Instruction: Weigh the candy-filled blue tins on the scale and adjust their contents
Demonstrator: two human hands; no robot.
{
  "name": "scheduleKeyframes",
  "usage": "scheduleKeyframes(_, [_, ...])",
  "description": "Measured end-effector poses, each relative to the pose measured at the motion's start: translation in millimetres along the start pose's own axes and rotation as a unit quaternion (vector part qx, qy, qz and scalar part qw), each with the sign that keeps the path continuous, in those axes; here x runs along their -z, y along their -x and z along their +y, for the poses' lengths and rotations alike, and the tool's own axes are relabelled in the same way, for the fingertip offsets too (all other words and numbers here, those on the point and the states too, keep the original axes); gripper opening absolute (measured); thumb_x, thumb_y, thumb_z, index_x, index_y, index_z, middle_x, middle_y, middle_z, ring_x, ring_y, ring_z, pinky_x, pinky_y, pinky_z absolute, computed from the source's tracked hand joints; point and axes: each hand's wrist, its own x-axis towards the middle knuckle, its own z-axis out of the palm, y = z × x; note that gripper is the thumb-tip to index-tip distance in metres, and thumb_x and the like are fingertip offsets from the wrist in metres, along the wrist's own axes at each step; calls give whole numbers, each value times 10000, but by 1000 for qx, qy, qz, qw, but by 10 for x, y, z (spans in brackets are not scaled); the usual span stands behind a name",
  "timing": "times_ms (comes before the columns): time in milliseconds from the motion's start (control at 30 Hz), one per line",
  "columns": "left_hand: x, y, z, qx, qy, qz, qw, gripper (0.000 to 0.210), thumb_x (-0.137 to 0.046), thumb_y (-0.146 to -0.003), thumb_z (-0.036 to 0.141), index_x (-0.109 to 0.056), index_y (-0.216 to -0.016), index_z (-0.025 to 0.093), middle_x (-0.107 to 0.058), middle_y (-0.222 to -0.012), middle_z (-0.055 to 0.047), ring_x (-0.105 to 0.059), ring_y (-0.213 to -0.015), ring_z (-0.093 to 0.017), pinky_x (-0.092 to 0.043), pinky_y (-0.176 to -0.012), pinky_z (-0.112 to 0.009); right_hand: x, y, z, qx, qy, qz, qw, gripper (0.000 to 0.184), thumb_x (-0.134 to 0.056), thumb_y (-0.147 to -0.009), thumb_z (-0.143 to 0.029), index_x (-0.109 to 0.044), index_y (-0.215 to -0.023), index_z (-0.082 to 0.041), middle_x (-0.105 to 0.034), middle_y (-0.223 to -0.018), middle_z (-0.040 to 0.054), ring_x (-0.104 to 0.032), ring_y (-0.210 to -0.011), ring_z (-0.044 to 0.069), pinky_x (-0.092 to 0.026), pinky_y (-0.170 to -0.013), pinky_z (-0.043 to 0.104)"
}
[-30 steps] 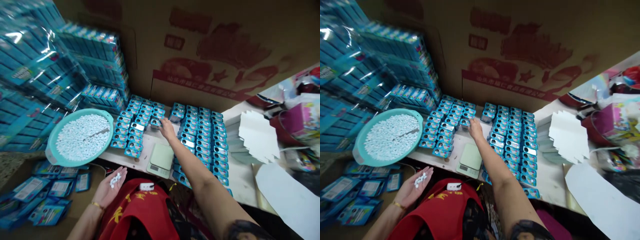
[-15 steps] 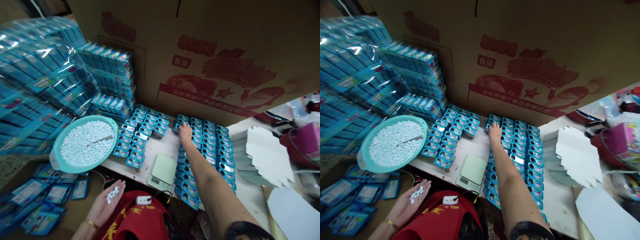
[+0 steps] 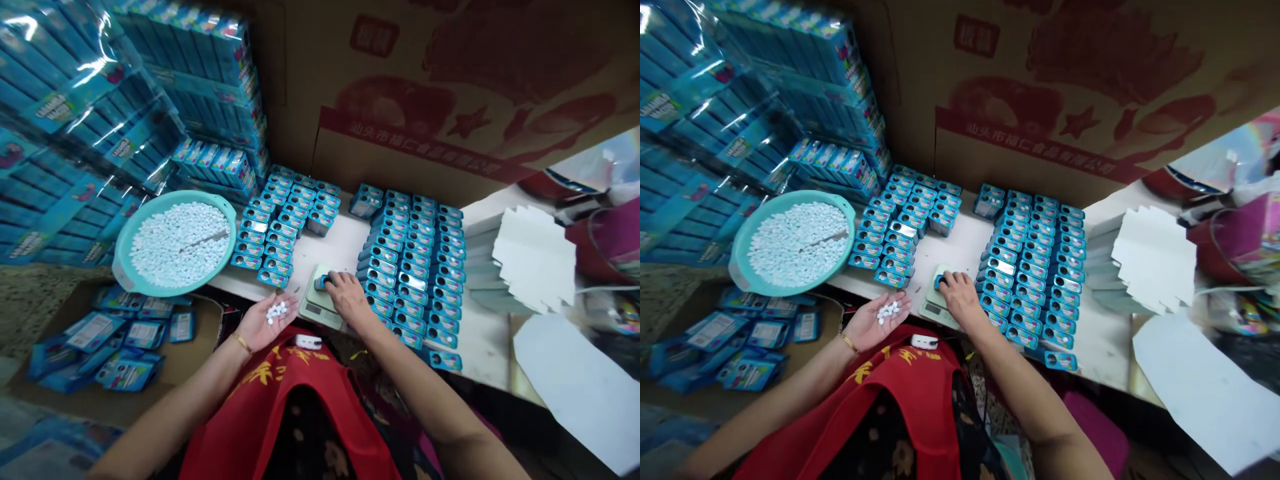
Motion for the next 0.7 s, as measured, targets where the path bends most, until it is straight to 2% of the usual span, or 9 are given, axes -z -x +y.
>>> scheduleKeyframes(100, [-5,-41,-36,5,-13,-2,1000,265,-450,-827,218,-575,-990,50,-633,-1001,-166,-582,-978,-227,-448,-875,-350,-40,61,-261,-18,-30,49,998,233,-432,-828,-140,-567,-1013,-188,-487,-1176,102,-391,-1075,247,-310,-903,415])
scheduleKeyframes(167, [30,-45,-74,4,-14,-1,1000,250,-428,-840,219,-588,-941,56,-650,-939,-146,-613,-897,-204,-474,-824,-325,-11,76,-505,7,-80,58,995,268,-419,-851,-193,-522,-1097,-168,-486,-1175,113,-399,-1061,241,-338,-882,399])
scheduleKeyframes(267, [104,-22,-142,4,-3,11,1000,243,-389,-859,202,-597,-867,76,-658,-758,-84,-631,-694,-133,-501,-707,-251,19,46,-887,80,-141,3,987,299,-421,-851,-197,-480,-1141,-151,-527,-1075,113,-450,-940,211,-405,-776,345])
scheduleKeyframes(333, [159,11,-181,8,-1,29,1000,251,-374,-866,202,-594,-875,81,-650,-734,-73,-624,-657,-118,-500,-687,-236,-4,17,-1056,111,-147,-32,982,262,-427,-842,-170,-502,-1091,-141,-541,-1011,106,-456,-907,209,-416,-744,336])
scheduleKeyframes(500, [301,98,-231,41,-16,41,998,306,-380,-862,227,-535,-1078,77,-639,-936,-132,-628,-796,-168,-496,-754,-308,-82,39,-1139,188,-150,-56,969,178,-420,-845,-147,-540,-977,-141,-551,-941,64,-464,-882,182,-408,-778,298])
scheduleKeyframes(700, [373,111,-248,68,-28,20,997,362,-401,-846,231,-488,-1147,49,-617,-1016,-166,-605,-908,-224,-470,-815,-374,-53,86,-1154,167,-188,-56,966,155,-443,-849,-212,-535,-969,-184,-546,-956,32,-470,-832,156,-413,-697,264])
